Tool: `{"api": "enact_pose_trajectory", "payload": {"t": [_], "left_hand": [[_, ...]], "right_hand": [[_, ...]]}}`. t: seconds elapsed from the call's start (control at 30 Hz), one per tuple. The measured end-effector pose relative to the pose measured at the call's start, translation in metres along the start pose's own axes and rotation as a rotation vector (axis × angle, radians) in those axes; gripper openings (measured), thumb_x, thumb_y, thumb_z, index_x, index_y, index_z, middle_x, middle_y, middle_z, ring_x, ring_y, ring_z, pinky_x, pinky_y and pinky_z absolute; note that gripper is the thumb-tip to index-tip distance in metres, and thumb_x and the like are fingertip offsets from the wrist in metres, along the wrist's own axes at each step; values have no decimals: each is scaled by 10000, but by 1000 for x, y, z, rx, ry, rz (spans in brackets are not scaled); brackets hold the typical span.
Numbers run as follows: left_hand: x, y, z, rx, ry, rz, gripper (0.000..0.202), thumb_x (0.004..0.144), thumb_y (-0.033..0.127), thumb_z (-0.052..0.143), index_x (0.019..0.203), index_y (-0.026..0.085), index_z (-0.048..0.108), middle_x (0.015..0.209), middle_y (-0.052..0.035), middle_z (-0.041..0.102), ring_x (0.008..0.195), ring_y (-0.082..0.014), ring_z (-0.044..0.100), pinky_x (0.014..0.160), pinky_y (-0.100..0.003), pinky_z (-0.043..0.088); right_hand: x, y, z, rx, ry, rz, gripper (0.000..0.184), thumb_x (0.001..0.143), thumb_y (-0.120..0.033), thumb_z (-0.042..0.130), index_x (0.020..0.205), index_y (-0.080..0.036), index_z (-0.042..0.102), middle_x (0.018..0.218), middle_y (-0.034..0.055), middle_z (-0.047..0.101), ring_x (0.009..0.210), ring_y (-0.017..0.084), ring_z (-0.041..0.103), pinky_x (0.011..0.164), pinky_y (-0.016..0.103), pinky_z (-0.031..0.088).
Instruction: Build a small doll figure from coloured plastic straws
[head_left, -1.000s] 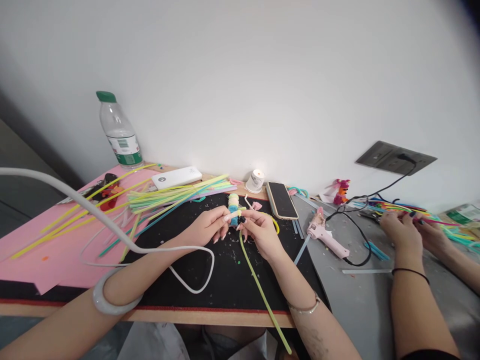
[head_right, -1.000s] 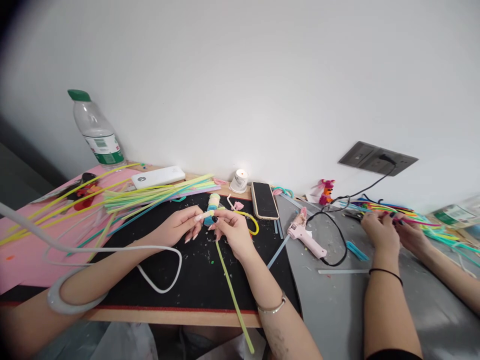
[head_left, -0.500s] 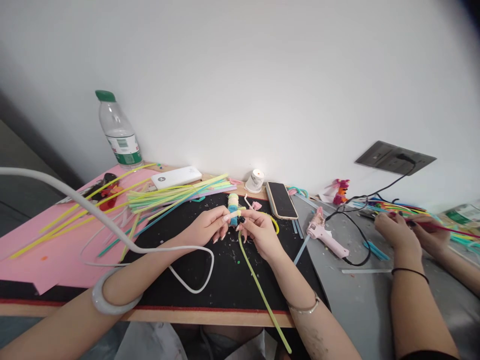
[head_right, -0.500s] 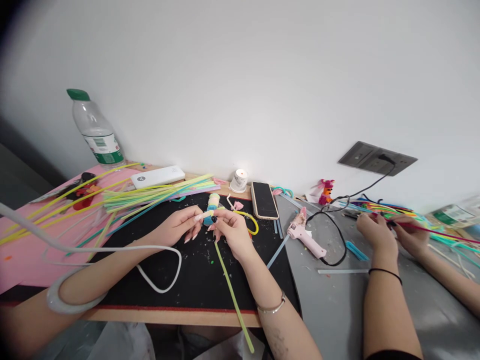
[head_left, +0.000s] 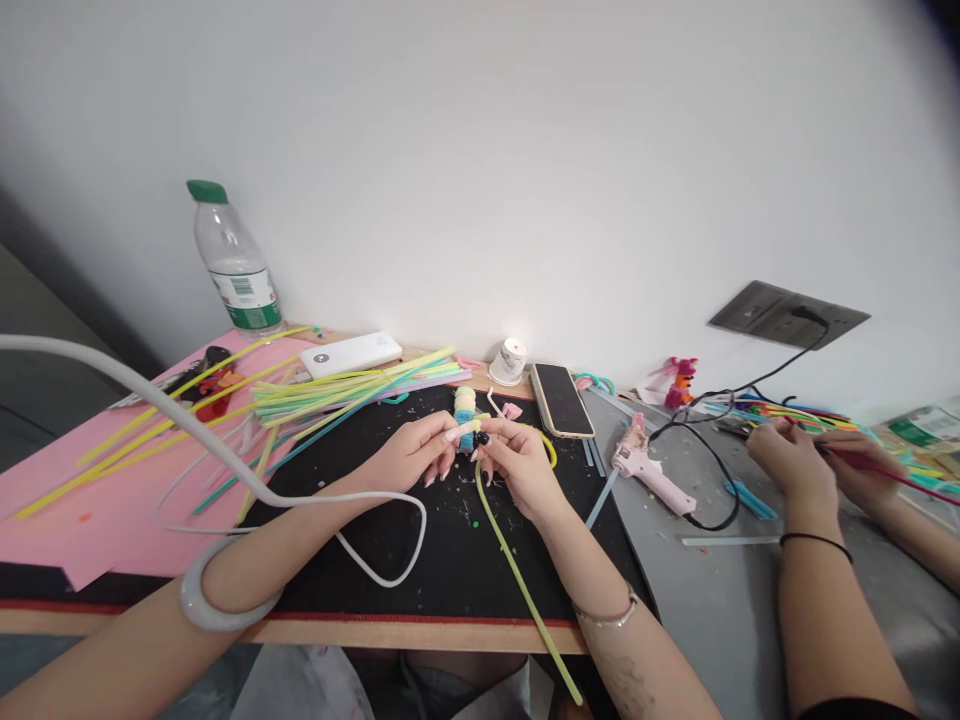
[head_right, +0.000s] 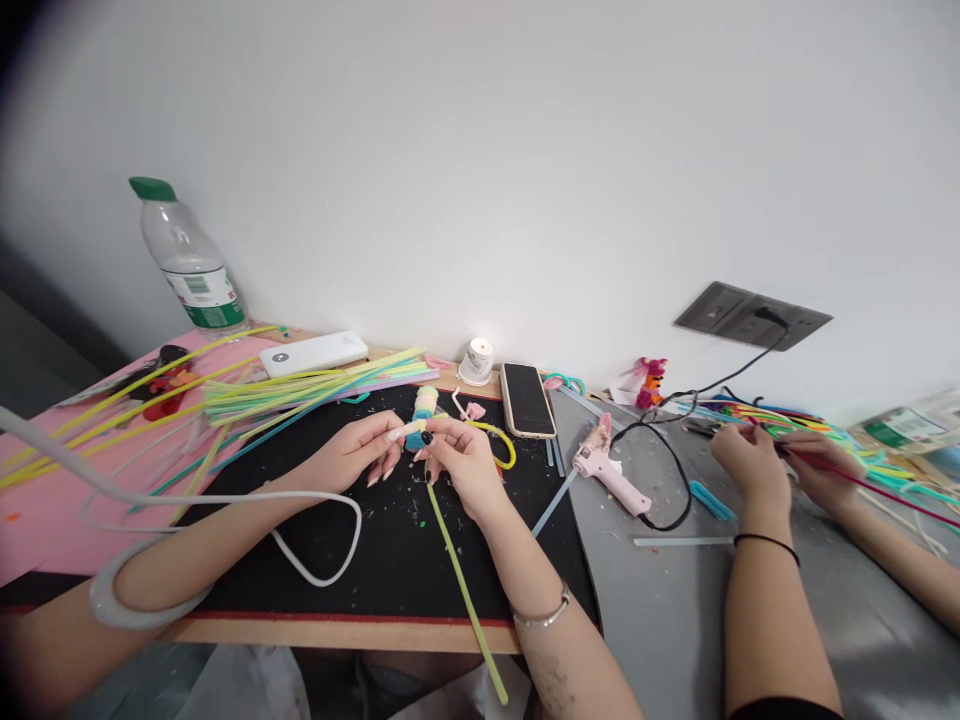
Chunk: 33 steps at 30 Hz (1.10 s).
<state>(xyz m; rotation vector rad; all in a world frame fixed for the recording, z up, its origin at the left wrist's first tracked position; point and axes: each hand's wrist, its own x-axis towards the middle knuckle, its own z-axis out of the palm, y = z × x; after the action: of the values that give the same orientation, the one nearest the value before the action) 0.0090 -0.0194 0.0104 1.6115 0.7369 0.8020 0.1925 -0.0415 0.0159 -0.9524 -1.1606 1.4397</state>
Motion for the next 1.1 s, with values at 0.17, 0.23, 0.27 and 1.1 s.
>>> {"api": "enact_pose_trajectory", "payload": {"t": [0.17, 0.23, 0.27, 1.1], "left_hand": [[0, 1, 0, 11, 1, 5, 305, 929, 451, 397, 850, 172, 492, 594, 43, 522, 458, -79, 456, 445, -191, 376], [0, 1, 0, 16, 0, 8, 299, 934, 442, 390, 852, 173, 490, 596, 43, 523, 459, -78, 455, 448, -190, 375], [0, 0, 0, 19, 0, 9, 293, 936, 437, 389, 853, 174, 489, 597, 44, 524, 460, -78, 454, 449, -190, 375], [0, 1, -4, 122, 48, 24, 302, 944, 427, 349, 918, 183, 526, 598, 32, 535, 484, -97, 496, 465, -200, 415]], "right_hand": [[0, -2, 1, 9, 5, -4, 277, 708, -316, 712, 932, -158, 673, 608, -6, 644, 414, 64, 473, 405, 181, 360], [0, -1, 0, 8, 8, -9, 270, 714, -318, 708, 927, -157, 667, 608, -6, 643, 416, 64, 477, 408, 180, 366], [-1, -1, 0, 6, 7, -10, 266, 718, -318, 705, 925, -157, 664, 611, -6, 643, 415, 64, 478, 409, 180, 369], [0, -2, -1, 74, 50, -2, 255, 706, -314, 721, 901, -159, 662, 600, -12, 641, 390, 52, 455, 377, 170, 335]]}}
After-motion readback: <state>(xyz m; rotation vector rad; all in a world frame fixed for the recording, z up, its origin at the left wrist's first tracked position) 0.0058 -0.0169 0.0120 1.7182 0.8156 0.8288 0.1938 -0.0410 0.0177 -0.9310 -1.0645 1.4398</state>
